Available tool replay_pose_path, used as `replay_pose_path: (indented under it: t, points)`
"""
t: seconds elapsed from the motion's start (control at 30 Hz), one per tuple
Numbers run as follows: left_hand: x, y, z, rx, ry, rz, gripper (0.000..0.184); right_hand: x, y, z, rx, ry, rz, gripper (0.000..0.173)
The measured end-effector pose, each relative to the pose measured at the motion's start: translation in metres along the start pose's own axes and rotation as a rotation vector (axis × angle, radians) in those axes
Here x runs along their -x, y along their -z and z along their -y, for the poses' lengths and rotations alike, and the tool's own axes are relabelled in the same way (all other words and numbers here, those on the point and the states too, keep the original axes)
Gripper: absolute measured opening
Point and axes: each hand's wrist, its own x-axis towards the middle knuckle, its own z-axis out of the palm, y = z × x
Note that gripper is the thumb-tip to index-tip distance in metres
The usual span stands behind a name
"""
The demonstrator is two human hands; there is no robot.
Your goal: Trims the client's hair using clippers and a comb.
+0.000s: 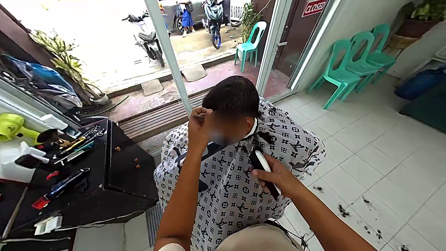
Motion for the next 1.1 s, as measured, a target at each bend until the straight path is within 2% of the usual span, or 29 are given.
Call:
replay_pose_path:
  t: [0.37,0.63,0.77,0.87,1.0,1.1]
  points:
    - [0.012,-0.001,0.014,0.031,-0.040,-0.071,0.010,-0.014,0.011,0.015,0.429,0.204,-0.139,0.054]
    - [0.020,0.001,0.026,0.132,-0.015,-0.099,0.005,-0.026,0.018,0.021,0.385,0.195,-0.171,0.050]
    - [0.032,-0.003,0.041,0.105,-0.021,-0.082,0.012,-0.031,0.020,0.022,0.340,0.183,-0.167,0.042]
    - [0.053,-0.020,0.056,0.073,0.069,-0.004,0.025,-0.036,0.021,0.022,0.371,0.186,-0.180,0.046]
    - [0.076,-0.047,0.071,0.070,0.233,0.069,0.034,-0.047,0.028,0.020,0.507,0.260,-0.215,0.052]
    - [0.084,-0.061,0.076,0.090,0.282,0.096,0.037,-0.052,0.033,0.022,0.579,0.286,-0.239,0.054]
